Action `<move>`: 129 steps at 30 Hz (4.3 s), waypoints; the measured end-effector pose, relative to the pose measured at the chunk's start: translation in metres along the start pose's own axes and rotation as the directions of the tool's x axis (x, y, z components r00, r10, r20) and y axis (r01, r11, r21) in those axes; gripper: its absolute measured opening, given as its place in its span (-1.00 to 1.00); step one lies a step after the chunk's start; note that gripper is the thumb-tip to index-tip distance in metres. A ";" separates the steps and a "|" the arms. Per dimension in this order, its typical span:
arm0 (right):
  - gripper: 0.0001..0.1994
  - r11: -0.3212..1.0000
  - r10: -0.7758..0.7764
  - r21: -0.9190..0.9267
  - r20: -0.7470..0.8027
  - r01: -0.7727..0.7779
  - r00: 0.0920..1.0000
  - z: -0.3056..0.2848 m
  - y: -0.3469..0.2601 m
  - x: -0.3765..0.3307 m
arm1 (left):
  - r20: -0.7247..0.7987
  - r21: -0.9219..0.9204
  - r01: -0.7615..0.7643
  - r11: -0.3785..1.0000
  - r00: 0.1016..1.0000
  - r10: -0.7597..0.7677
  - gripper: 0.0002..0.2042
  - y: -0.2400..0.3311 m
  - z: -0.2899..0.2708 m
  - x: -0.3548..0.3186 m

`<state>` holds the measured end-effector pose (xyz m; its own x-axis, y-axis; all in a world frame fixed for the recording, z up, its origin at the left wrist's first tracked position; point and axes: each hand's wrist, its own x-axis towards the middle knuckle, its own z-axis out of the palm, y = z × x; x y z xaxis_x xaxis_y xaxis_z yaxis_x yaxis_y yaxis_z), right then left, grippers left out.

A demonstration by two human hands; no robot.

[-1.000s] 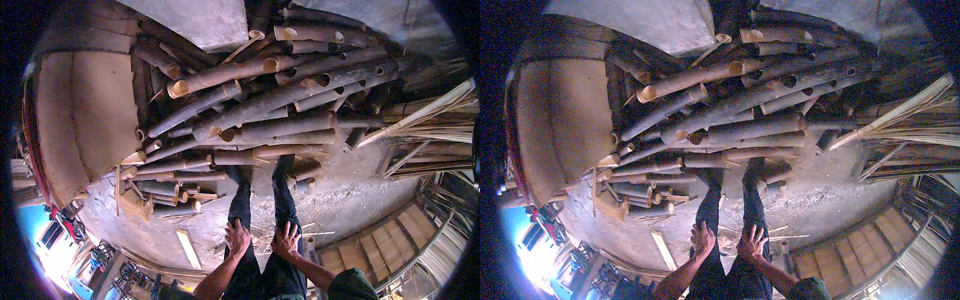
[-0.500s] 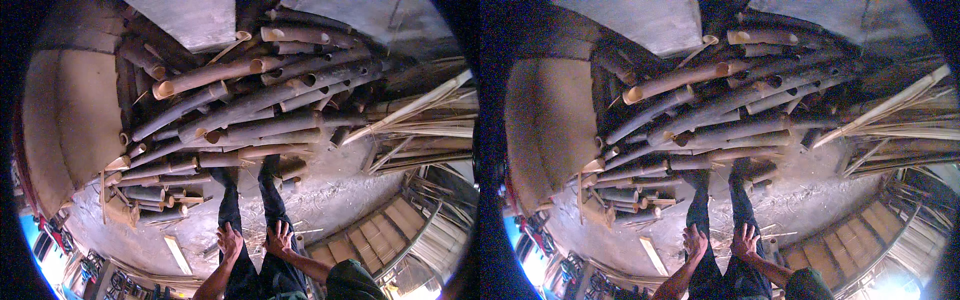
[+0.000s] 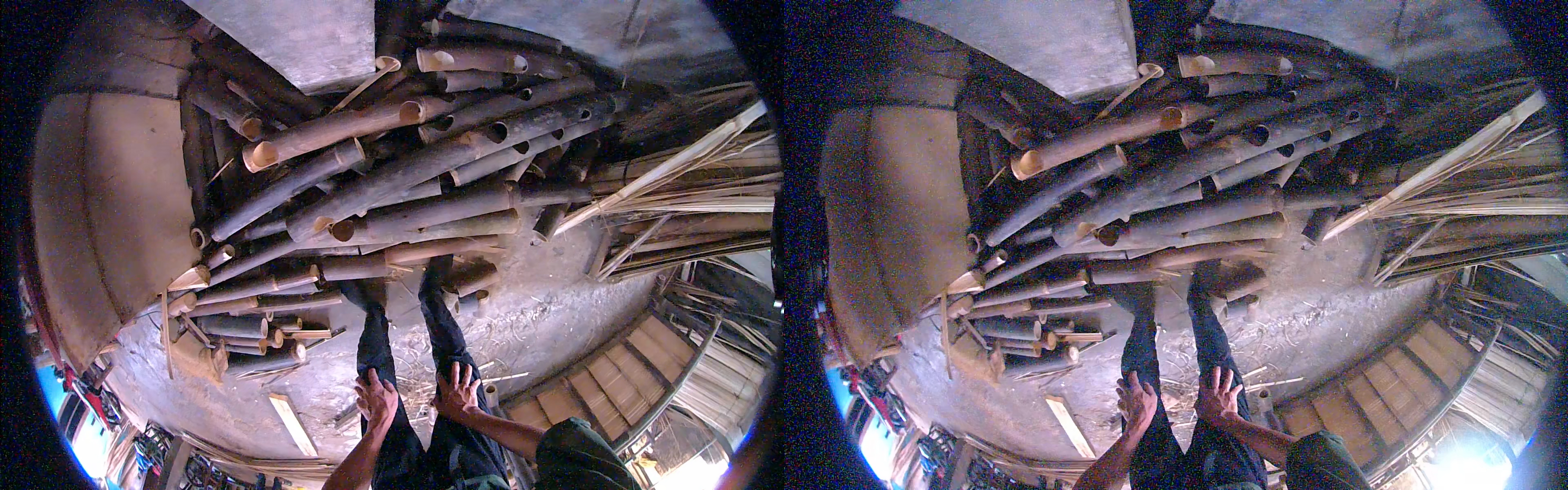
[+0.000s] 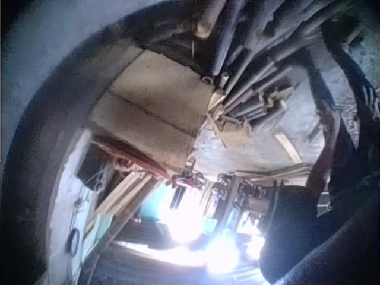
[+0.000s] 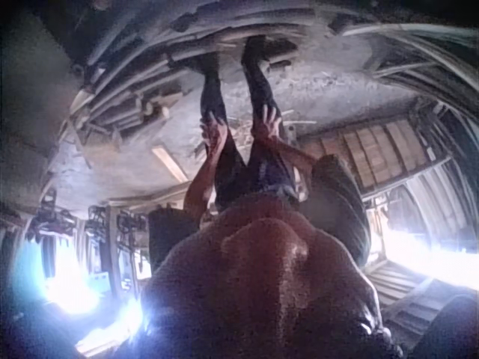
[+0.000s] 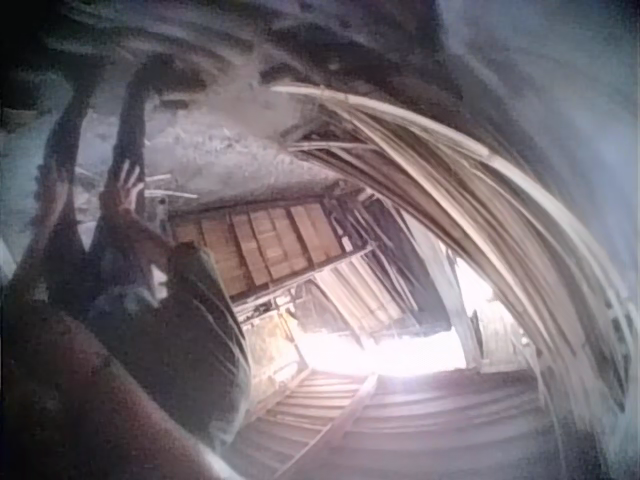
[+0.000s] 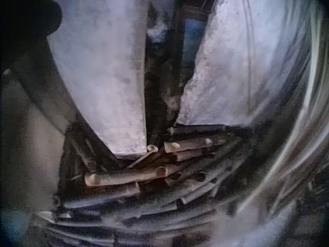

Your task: The person selects bamboo sticks from a pile, then uses a knife to sharpen the ends of several sticks one by one. The sharpened sticks are placed on the floor as the person continues the process.

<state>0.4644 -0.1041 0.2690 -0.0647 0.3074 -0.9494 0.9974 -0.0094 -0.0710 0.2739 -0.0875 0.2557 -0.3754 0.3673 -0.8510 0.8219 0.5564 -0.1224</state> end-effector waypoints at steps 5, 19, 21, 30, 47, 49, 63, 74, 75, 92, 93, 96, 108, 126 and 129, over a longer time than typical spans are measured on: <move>-0.33 1.000 -0.017 -0.012 -0.033 0.017 0.999 0.003 0.000 0.000 | -0.105 0.049 -0.024 0.999 0.994 0.029 -0.50 -0.001 0.006 0.000; -0.35 0.998 -0.023 0.056 -0.057 0.026 0.998 0.007 0.000 -0.001 | -0.019 0.031 -0.010 0.999 1.000 0.010 -0.53 0.006 -0.014 0.005; -0.36 0.997 -0.019 0.071 -0.062 0.023 0.998 0.006 0.000 -0.002 | -0.012 0.028 -0.006 1.000 1.000 0.007 -0.53 0.006 -0.019 0.005; -0.40 0.944 -0.002 0.326 -0.115 0.040 0.993 -0.024 0.007 0.000 | -0.367 0.114 -0.676 0.728 0.652 0.663 -0.50 0.079 -0.068 0.138; -0.51 0.726 0.169 0.684 -0.276 0.070 0.946 -0.149 0.098 0.006 | -0.524 0.620 -0.565 0.545 0.219 0.823 0.06 0.517 -0.308 0.432; -0.52 0.744 0.127 0.660 -0.293 0.105 0.948 -0.146 0.102 0.009 | -0.532 0.715 -0.458 0.529 0.136 0.836 0.04 0.517 -0.308 0.444; -0.55 0.708 0.071 0.700 -0.203 0.093 0.977 -0.140 0.072 -0.001 | -0.178 0.702 -0.537 0.468 0.505 0.845 -0.12 0.476 -0.288 0.355; -0.57 0.676 0.201 0.731 -0.303 0.092 0.932 -0.098 0.033 -0.011 | 0.282 -0.626 -0.333 0.706 0.747 0.602 -0.29 0.297 -0.233 0.097; -0.57 0.644 0.237 0.759 -0.319 0.097 0.918 -0.099 0.031 -0.012 | 0.241 -0.607 -0.351 0.713 0.773 0.586 -0.29 0.278 -0.229 0.065; -0.02 -0.373 0.074 0.505 -0.820 0.778 0.568 -0.340 0.074 -0.176 | 0.586 -0.446 -0.570 0.690 0.397 0.706 0.01 0.185 -0.339 -0.177; -0.02 -0.323 0.086 0.485 -0.840 0.813 0.535 -0.332 0.067 -0.181 | 0.424 -0.549 -0.665 0.506 0.300 0.855 0.08 0.180 -0.339 -0.154; -0.01 -0.186 0.101 0.439 -0.881 0.879 0.462 -0.313 0.052 -0.184 | -0.090 -0.613 -0.788 0.045 0.126 0.988 0.19 0.238 -0.399 -0.199; -0.18 -0.151 -0.016 0.310 -0.950 0.939 0.311 -0.299 0.040 -0.192 | -0.179 -0.039 -0.985 -0.166 -0.157 0.971 -0.14 0.244 -0.389 -0.303; -0.31 -0.212 -0.019 0.401 -0.913 0.891 0.407 -0.286 0.064 -0.205 | -0.135 -0.037 -0.992 -0.117 -0.111 0.985 -0.17 0.254 -0.361 -0.322; -0.31 -0.247 -0.017 0.411 -0.907 0.877 0.421 -0.283 0.065 -0.206 | -0.145 0.017 -0.989 -0.145 -0.146 0.979 -0.18 0.254 -0.360 -0.323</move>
<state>0.5512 0.1018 0.5464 -0.0162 0.9926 -0.1206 -0.3163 -0.1195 -0.9411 0.4497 0.2029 0.6834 0.7969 0.5989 0.0786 0.2595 -0.4569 0.8508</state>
